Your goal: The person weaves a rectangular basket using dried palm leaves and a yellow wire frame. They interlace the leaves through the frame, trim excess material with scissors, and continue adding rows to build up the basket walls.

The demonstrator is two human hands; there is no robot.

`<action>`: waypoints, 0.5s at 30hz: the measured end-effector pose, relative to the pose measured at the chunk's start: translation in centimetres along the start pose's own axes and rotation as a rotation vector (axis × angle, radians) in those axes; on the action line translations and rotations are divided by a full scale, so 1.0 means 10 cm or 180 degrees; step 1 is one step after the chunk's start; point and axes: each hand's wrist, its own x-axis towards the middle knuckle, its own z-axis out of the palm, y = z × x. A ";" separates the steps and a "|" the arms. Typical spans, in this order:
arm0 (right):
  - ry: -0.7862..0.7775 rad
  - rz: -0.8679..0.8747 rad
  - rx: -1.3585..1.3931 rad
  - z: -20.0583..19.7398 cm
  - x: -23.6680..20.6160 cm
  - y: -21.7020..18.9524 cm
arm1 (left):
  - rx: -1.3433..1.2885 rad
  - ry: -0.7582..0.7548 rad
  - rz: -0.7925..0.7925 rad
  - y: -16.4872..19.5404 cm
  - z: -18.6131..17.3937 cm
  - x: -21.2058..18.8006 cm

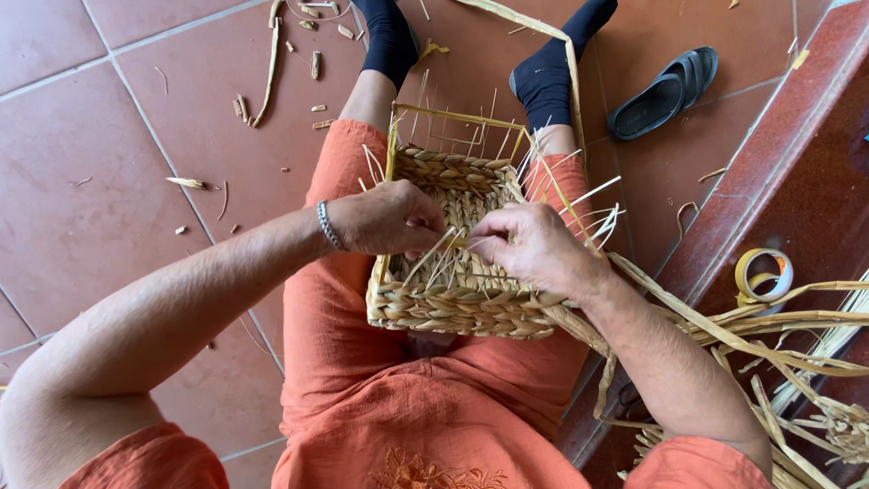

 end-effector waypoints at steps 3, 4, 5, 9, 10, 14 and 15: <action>0.0584 -0.0850 -0.0714 0.05 -0.07 -0.01 | 0.0942 0.1089 0.0767 0.08 0.12 -0.13; 0.0702 -0.1138 -0.0937 0.08 -0.09 0.00 | 0.1474 0.1553 0.1150 0.10 0.17 -0.19; 0.0814 -0.1416 -0.1160 0.10 -0.11 0.00 | 0.1776 0.1607 0.1417 0.12 0.20 -0.24; 0.1146 -0.2152 -0.1490 0.17 -0.11 0.05 | 0.2850 0.1668 0.2025 0.14 0.27 -0.35; 0.1249 -0.2209 -0.1857 0.18 -0.12 0.06 | 0.3090 0.1653 0.2066 0.14 0.29 -0.34; 0.1556 -0.2377 -0.3022 0.27 -0.13 0.13 | 0.2968 0.1453 0.1851 0.13 0.28 -0.25; 0.1622 -0.2401 -0.3236 0.29 -0.13 0.15 | 0.2541 0.1304 0.1654 0.12 0.25 -0.22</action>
